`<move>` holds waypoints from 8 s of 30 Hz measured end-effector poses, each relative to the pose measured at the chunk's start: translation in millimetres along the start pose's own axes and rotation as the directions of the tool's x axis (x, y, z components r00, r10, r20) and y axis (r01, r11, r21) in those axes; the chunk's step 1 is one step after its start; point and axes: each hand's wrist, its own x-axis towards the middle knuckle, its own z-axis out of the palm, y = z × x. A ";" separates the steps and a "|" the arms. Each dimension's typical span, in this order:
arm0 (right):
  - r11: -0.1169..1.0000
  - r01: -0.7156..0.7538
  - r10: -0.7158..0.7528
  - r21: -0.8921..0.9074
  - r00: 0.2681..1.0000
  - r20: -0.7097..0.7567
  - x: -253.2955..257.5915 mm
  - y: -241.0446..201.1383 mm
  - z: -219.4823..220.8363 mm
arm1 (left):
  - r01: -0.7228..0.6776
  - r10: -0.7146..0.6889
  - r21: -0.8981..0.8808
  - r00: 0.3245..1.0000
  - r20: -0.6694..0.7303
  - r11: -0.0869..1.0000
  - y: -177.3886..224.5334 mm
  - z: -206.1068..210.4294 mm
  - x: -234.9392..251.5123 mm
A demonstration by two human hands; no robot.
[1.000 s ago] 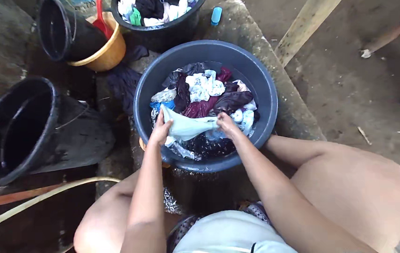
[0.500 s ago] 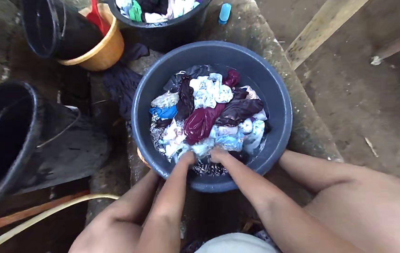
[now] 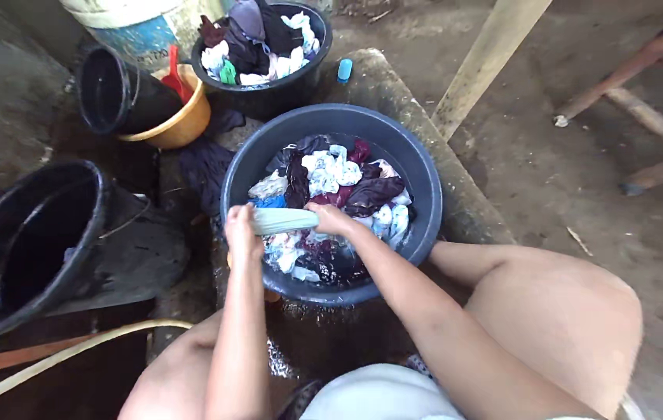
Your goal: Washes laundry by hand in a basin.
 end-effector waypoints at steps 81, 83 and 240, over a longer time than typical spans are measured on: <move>0.911 -0.351 0.391 0.216 0.903 -0.179 -59.6 77.6 -23.7 | -0.255 -0.284 0.763 0.821 0.496 0.595 -80.8 1.9 27.2; 0.893 -0.386 0.435 0.233 0.873 -0.219 -36.6 96.4 19.5 | -0.223 -0.284 0.914 0.902 0.325 0.337 -106.9 11.9 26.9; 0.132 0.022 0.353 0.991 0.933 -0.068 -88.2 5.6 29.2 | 0.547 -0.475 0.042 0.684 0.554 0.836 -77.1 41.5 -90.7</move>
